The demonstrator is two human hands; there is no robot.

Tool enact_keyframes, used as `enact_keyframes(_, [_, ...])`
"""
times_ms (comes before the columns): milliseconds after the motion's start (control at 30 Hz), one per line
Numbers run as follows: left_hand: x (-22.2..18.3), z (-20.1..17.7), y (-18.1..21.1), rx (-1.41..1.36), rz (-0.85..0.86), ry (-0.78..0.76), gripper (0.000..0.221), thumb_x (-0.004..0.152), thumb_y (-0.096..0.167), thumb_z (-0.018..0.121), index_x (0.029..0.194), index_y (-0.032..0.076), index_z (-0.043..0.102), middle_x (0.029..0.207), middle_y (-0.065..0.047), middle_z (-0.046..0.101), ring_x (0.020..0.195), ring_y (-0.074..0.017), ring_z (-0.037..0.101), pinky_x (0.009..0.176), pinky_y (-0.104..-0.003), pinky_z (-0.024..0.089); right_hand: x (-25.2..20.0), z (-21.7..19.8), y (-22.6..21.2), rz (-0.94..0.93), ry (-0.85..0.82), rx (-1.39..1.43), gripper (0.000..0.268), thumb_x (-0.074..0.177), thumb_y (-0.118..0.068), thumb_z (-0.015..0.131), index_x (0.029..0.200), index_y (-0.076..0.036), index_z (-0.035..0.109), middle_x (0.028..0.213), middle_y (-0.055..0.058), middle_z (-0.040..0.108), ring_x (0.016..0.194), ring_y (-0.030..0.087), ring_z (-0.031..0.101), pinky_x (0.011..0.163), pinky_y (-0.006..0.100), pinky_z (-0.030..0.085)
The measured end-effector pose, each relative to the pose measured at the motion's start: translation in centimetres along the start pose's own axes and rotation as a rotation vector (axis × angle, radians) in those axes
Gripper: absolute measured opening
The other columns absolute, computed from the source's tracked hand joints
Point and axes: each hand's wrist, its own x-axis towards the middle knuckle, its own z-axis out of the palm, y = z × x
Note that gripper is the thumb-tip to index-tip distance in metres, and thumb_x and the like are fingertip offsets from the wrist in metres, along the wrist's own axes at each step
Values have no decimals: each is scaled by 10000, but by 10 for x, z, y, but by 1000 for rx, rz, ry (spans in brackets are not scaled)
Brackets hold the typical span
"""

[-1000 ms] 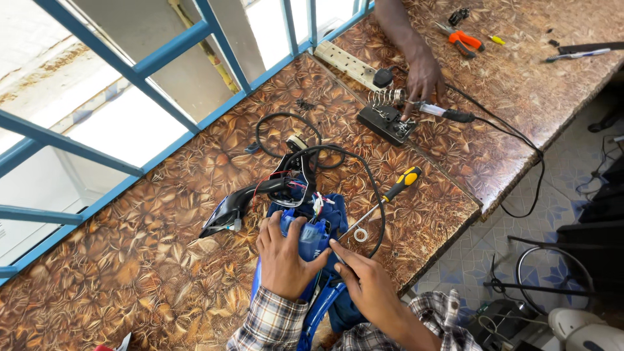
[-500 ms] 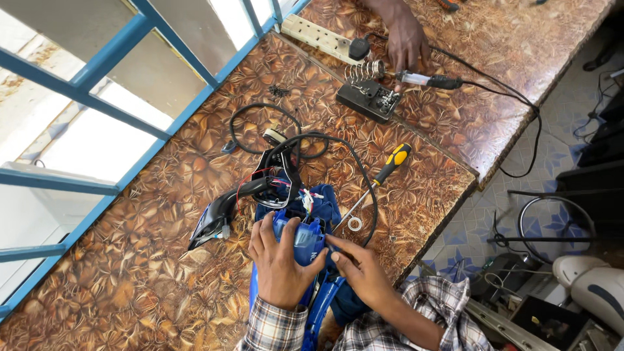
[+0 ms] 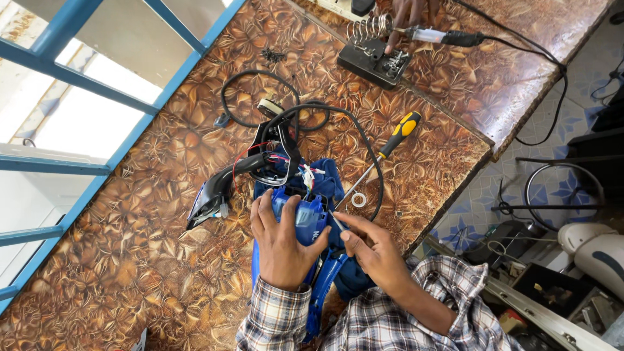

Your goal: The person disassembles a blue steam iron using a screwdriver, checks internal wiring and components, and works on the internal heating element assembly.

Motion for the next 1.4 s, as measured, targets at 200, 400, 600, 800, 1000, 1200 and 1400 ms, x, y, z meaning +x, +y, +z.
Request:
enact_keyframes(200, [-1, 2, -1, 13, -11, -10, 680, 763, 541, 794, 1283, 144, 609, 1452, -245, 436, 1375, -482, 381, 1141, -647, 336, -1, -4, -9, -71, -29, -90, 486, 969, -373, 599, 1391, -143, 667, 738, 0, 609, 694, 109, 594, 611, 243, 471])
enact_keyframes(400, [0, 1, 1, 13, -6, 3, 678, 773, 557, 782, 1289, 153, 608, 1457, -240, 435, 1379, -487, 384, 1160, -646, 323, 14, -18, -13, -384, -78, -384, 410, 958, -204, 656, 1359, -117, 653, 1361, 111, 706, 1238, 238, 704, 1062, 360, 559])
enact_keyframes(600, [-1, 5, 1, 49, -10, 2, 687, 758, 555, 782, 1289, 157, 600, 1458, -244, 437, 1381, -487, 385, 1157, -639, 317, 25, -28, -30, -388, -121, -936, 440, 986, -113, 607, 1391, -278, 657, 800, -5, 593, 561, 202, 547, 511, 398, 474])
enact_keyframes(800, [-5, 11, -6, 17, -12, -18, 781, 667, 493, 875, 1312, 152, 597, 1478, -234, 409, 1402, -491, 351, 1121, -599, 322, 42, -18, -48, -561, -226, -1245, 297, 885, 3, 578, 1114, -144, 697, 1008, 48, 649, 780, 260, 692, 647, 364, 519])
enact_keyframes(1000, [-5, 10, -9, 2, -6, -31, 773, 680, 495, 863, 1317, 157, 585, 1476, -239, 397, 1393, -498, 352, 1115, -624, 320, 87, -24, -62, -472, -529, -1247, 320, 926, 0, 480, 1106, -79, 732, 1218, 106, 726, 623, 152, 663, 616, 287, 521])
enact_keyframes(1200, [-6, 13, -12, -1, -5, -29, 787, 668, 528, 855, 1313, 168, 586, 1469, -232, 402, 1387, -497, 363, 1099, -628, 332, 97, -26, -102, -529, -653, -1226, 314, 918, -54, 426, 862, -142, 723, 985, 36, 774, 520, 157, 610, 587, 316, 466])
enact_keyframes(1400, [-6, 11, -11, -18, -3, -36, 779, 671, 511, 855, 1314, 163, 586, 1468, -244, 398, 1384, -502, 366, 1114, -629, 326, 139, -29, -43, -567, -696, -1080, 289, 884, -80, 457, 618, -166, 534, 581, -58, 488, 470, 136, 456, 543, 321, 373])
